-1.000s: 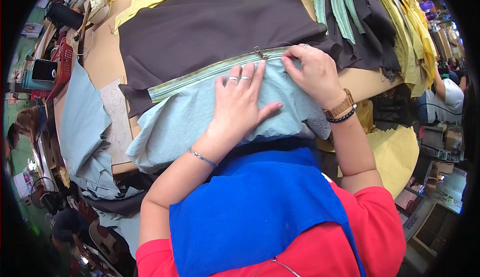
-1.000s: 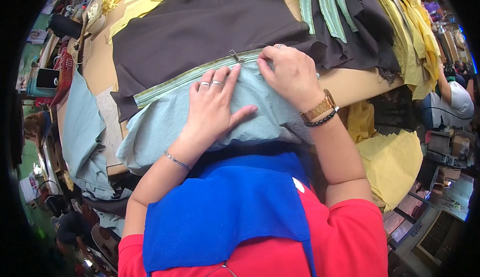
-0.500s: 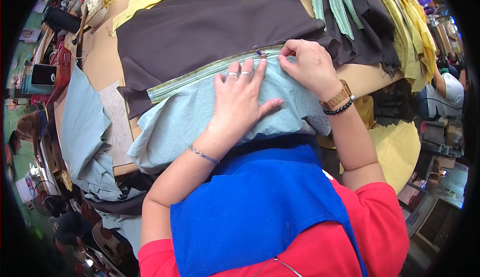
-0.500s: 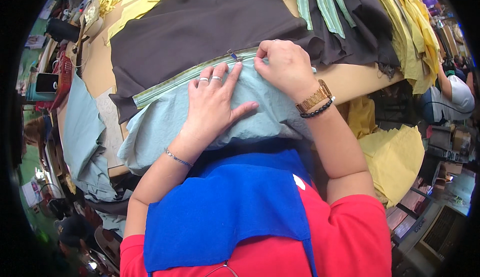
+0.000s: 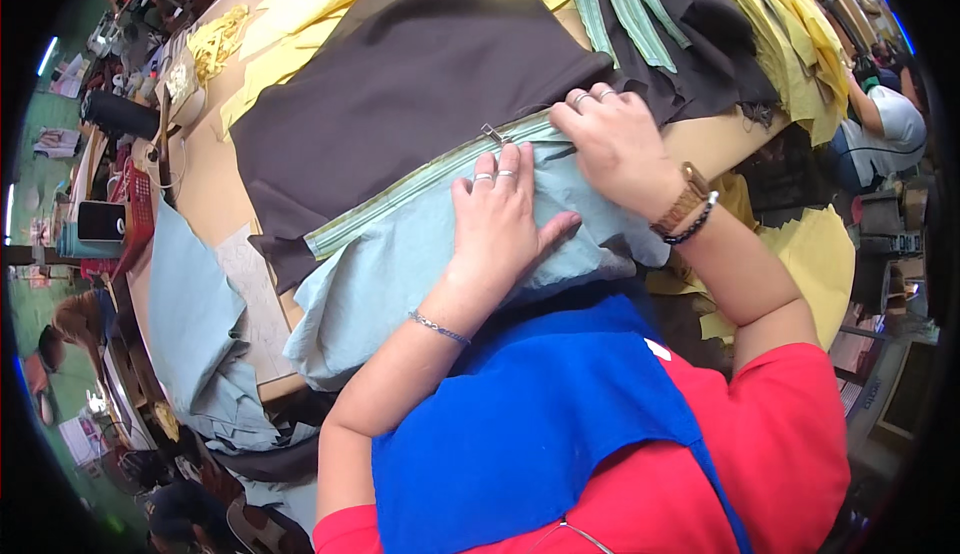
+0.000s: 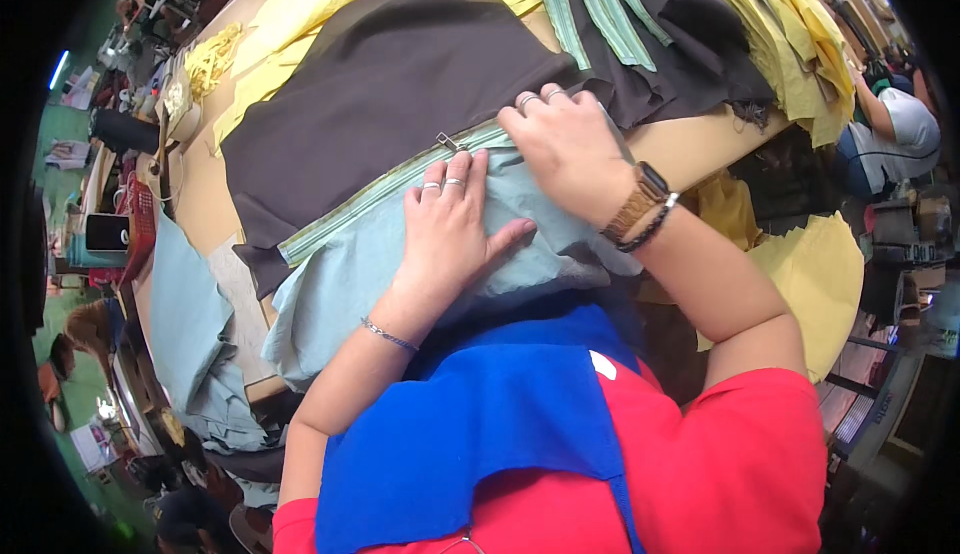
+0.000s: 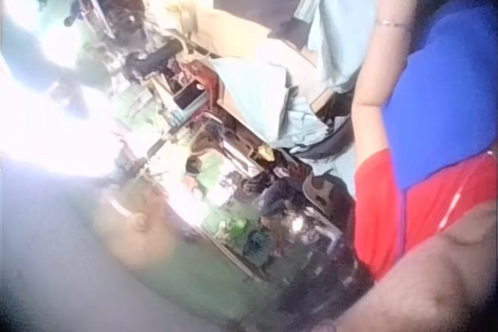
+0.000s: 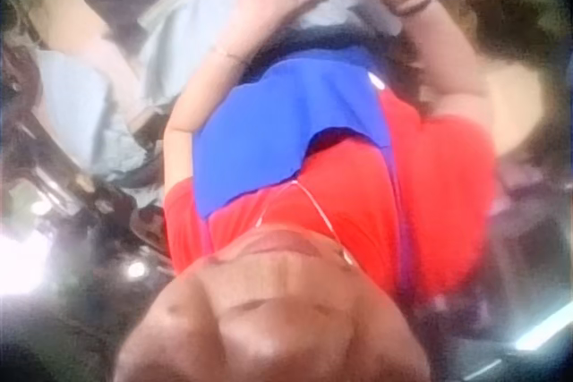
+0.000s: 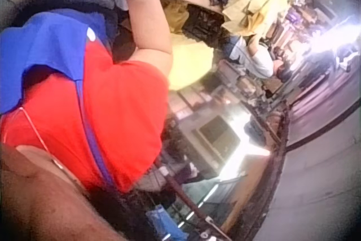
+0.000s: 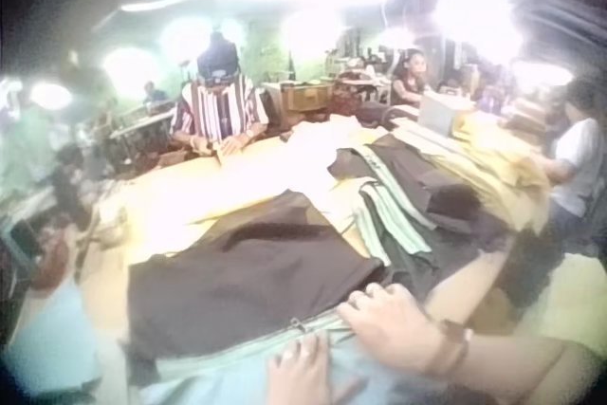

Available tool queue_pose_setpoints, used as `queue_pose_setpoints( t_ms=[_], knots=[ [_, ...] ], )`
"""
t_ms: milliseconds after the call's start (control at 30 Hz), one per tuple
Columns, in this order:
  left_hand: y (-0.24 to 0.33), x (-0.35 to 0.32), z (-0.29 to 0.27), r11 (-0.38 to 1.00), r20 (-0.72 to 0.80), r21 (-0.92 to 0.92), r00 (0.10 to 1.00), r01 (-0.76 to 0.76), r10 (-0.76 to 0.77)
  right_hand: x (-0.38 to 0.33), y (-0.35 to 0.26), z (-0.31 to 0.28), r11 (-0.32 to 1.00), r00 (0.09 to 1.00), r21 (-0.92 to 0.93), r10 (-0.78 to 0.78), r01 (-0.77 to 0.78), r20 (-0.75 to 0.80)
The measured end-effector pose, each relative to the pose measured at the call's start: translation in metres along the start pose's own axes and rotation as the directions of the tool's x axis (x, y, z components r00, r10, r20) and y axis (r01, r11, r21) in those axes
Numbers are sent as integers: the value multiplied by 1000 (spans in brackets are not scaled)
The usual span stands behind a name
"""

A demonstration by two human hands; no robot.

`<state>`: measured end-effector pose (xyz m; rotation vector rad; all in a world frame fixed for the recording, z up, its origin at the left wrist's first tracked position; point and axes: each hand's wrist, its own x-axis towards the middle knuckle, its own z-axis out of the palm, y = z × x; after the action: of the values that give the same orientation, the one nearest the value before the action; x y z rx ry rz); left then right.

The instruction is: The person aligns and overlaps pieces of fabric with a zipper, smoothing them by hand on a work surface.

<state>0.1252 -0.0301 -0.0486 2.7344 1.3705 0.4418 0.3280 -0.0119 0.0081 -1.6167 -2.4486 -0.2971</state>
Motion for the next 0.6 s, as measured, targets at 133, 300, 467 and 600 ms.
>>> queue_pose_setpoints(
  t_ms=[133, 300, 467, 600],
  knots=[
    [-1, -1, 3, 1000, -15, -7, 1000, -3, 3, -2, 41, -33, 991, 999, -128, 35, -36, -13],
    [1, 0, 3, 1000, 1, 15, 1000, -3, 3, -5, 49, -39, 948, 983, -317, -57, -2, -176],
    [2, -1, 0, 1000, 31, -16, 999, 6, -6, -17, 28, -2, 974, 973, 59, -212, 218, -85],
    [1, -1, 1, 1000, 15, -17, 1000, 6, -5, -26, 36, -2, 963, 968, 117, -230, 242, -102]
  ],
)
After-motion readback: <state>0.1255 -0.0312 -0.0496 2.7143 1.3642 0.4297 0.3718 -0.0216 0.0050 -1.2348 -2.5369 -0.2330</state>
